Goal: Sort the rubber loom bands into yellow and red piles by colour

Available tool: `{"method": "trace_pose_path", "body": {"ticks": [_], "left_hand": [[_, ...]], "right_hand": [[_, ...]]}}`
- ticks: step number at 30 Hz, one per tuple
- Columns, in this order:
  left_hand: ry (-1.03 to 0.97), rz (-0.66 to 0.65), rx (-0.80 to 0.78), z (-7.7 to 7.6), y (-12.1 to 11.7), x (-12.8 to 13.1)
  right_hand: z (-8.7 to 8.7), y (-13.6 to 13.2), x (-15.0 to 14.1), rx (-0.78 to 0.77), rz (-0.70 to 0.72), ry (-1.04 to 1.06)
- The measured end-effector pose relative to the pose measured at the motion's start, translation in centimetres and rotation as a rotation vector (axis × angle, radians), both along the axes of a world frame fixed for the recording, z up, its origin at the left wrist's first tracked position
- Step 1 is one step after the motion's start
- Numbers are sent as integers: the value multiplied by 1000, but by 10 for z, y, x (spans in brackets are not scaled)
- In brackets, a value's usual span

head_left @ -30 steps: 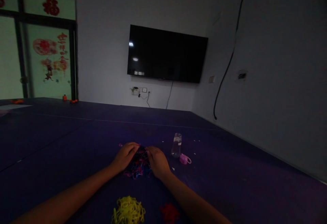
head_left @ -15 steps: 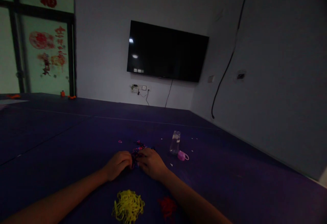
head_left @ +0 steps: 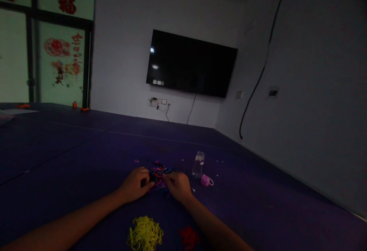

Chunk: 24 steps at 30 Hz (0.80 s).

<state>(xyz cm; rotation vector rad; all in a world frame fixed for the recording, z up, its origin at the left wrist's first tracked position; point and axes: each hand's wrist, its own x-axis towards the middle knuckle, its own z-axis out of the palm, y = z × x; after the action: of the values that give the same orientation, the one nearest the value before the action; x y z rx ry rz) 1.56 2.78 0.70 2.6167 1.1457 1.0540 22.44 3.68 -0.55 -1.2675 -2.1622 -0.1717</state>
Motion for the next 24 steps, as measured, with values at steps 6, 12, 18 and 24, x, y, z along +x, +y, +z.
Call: {"method": "trace_pose_path", "body": {"ticks": [6, 12, 18, 24], "left_hand": [[180, 54, -1, 0, -1, 3], [156, 269, -7, -3, 5, 0], [57, 311, -7, -3, 6, -3], [15, 76, 30, -3, 4, -1]], "right_hand": [[1, -9, -6, -28, 111, -222], [6, -6, -7, -18, -11, -173], [10, -6, -7, 1, -38, -105], [11, -10, -8, 53, 169, -80]]}}
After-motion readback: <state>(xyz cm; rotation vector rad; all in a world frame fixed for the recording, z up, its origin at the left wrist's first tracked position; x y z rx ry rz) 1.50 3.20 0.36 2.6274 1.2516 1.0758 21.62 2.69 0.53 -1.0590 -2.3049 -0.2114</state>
